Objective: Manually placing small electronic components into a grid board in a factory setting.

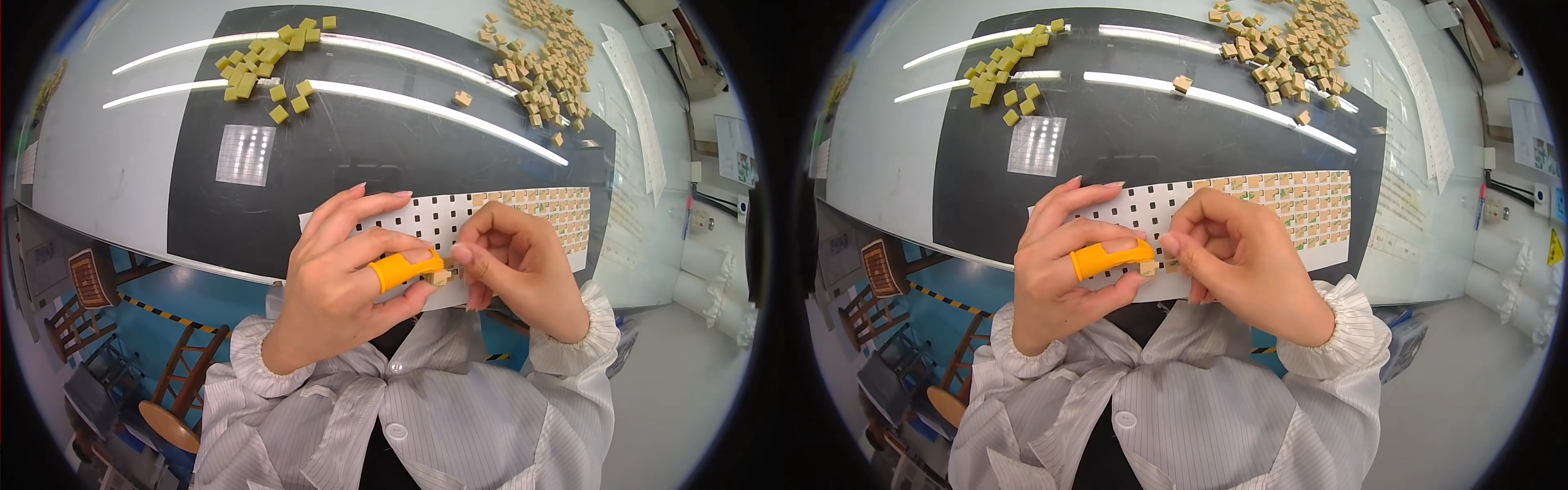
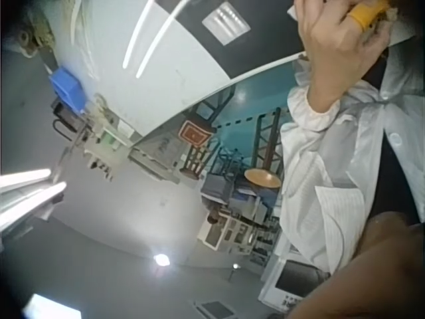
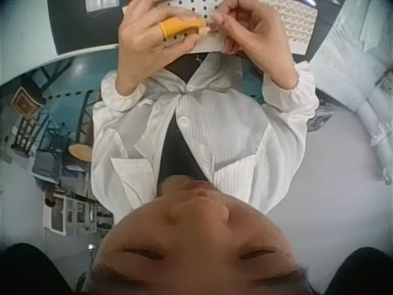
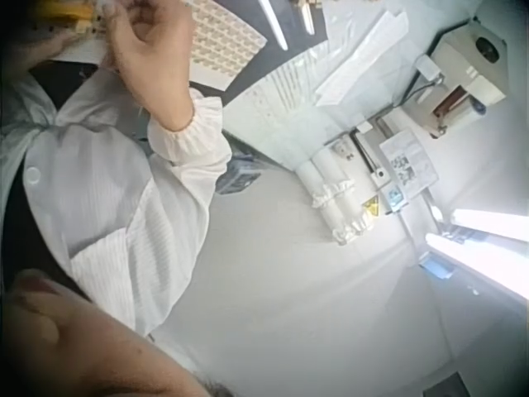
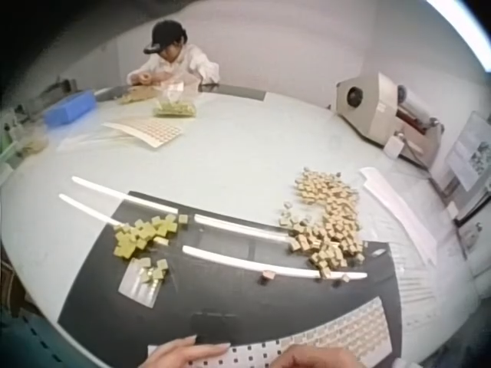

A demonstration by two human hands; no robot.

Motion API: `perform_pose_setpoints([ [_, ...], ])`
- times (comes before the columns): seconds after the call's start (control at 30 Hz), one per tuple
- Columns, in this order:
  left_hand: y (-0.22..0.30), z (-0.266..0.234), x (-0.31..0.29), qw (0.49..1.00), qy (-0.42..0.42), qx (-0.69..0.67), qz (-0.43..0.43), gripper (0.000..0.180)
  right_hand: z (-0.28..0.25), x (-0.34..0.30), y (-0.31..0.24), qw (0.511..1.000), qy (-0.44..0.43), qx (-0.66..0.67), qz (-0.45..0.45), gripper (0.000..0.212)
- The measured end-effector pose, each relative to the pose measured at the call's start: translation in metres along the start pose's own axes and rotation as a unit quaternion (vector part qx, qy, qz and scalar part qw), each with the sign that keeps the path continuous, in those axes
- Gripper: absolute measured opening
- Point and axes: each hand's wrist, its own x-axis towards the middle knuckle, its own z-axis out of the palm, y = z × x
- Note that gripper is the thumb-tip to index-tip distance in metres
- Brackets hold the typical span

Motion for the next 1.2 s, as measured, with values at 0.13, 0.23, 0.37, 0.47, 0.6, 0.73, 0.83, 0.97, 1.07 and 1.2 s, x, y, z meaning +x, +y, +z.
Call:
perform_pose_setpoints([
  [0.13, 0.0, 0.0, 0.0, 1.0, -0.002, -0.006, 0.0, 0.019, -0.004, -0.002, 0.016, 0.972, 0.0, -0.117, -0.204, 0.02],
  [0.23, -0.001, -0.001, 0.0, 1.0, -0.001, -0.004, 0.001, 0.019, 0.0, 0.0, 0.012, 0.936, -0.013, -0.244, -0.255, 0.017],
  [0.37, 0.001, -0.001, 0.001, 1.0, 0.003, -0.008, -0.002, 0.019, 0.001, -0.003, 0.014, 0.959, 0.006, -0.17, -0.229, 0.011],
  [0.47, 0.0, 0.0, 0.002, 1.0, -0.001, -0.009, 0.0, 0.019, 0.0, -0.004, 0.013, 0.966, 0.002, -0.165, -0.2, 0.011],
  [0.6, 0.0, 0.0, 0.001, 1.0, 0.004, -0.003, 0.003, 0.02, 0.005, -0.001, 0.015, 0.957, 0.027, -0.193, -0.217, 0.01],
  [0.73, 0.0, 0.001, 0.001, 1.0, 0.007, -0.004, 0.001, 0.02, 0.005, 0.0, 0.011, 0.958, 0.037, -0.212, -0.188, 0.011],
  [0.83, 0.0, 0.001, 0.001, 1.0, 0.006, -0.002, -0.001, 0.02, 0.003, 0.0, 0.007, 0.961, 0.02, -0.207, -0.182, 0.01],
  [0.97, 0.001, 0.002, 0.001, 1.0, 0.013, -0.006, -0.005, 0.02, 0.004, 0.0, 0.007, 0.948, 0.034, -0.225, -0.222, 0.01],
  [1.07, -0.001, 0.001, 0.001, 1.0, 0.006, -0.008, 0.005, 0.02, 0.006, -0.002, 0.009, 0.928, 0.056, -0.268, -0.254, 0.01],
  [1.2, 0.0, 0.0, 0.001, 1.0, -0.001, -0.009, -0.001, 0.019, 0.005, -0.005, 0.023, 0.873, 0.231, -0.326, -0.278, 0.012],
])
